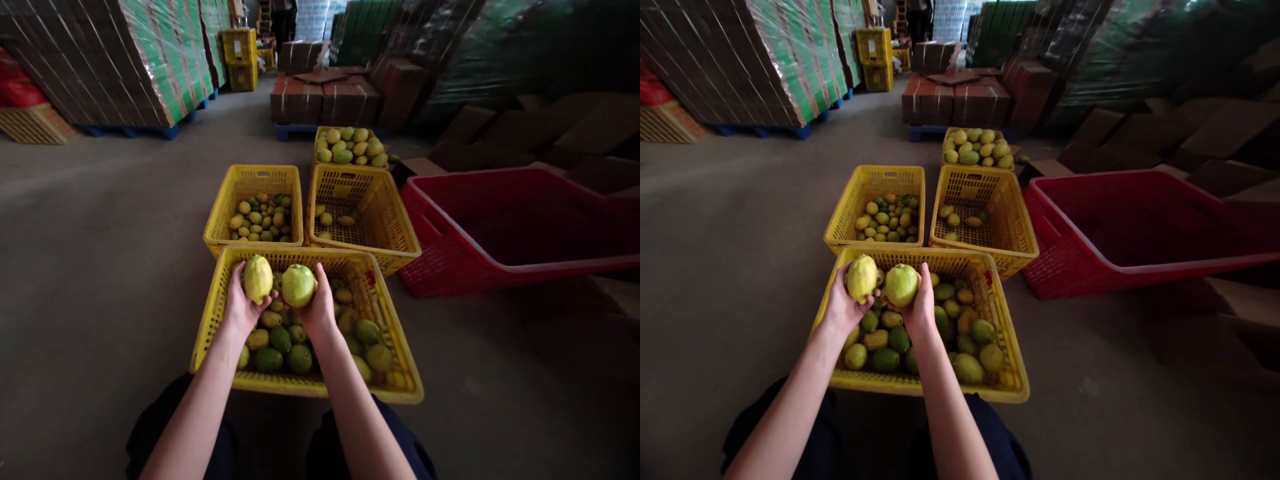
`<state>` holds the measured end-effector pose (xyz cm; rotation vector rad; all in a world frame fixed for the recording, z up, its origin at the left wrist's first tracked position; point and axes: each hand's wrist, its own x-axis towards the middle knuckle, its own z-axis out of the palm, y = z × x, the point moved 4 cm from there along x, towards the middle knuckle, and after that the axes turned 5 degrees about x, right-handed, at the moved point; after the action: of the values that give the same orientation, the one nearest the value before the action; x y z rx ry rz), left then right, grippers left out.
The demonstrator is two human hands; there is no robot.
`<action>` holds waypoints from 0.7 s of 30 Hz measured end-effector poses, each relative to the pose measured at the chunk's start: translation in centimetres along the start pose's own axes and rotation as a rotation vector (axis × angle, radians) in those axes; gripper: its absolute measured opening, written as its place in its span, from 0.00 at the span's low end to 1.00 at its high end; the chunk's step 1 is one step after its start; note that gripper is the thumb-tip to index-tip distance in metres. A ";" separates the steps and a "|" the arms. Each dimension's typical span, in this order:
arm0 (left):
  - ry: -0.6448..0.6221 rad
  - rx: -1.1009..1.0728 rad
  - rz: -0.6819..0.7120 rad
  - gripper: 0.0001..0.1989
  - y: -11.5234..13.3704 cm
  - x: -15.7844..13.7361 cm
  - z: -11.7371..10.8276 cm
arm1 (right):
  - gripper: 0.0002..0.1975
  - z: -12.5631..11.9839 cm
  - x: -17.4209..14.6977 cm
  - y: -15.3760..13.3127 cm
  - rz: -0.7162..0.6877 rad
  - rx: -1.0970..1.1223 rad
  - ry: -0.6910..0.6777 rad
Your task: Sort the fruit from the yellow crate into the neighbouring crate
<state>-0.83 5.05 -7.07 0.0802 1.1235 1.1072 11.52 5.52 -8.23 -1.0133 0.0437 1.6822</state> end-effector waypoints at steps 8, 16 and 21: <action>-0.088 -0.039 -0.089 0.27 -0.8 0.6 0.1 | 0.18 -0.5 0.4 0.3 0.179 -0.012 -0.038; -0.061 -0.086 -0.026 0.22 -0.8 1.1 0.0 | 0.18 -1.3 1.4 0.2 0.180 0.130 0.030; -0.010 0.037 -0.014 0.19 -1.6 2.4 -1.0 | 0.13 -1.5 0.7 -1.1 0.115 0.198 0.119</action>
<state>-0.54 5.55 -10.08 0.1066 1.1340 1.0722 13.29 5.71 -9.08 -0.9749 0.3462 1.6820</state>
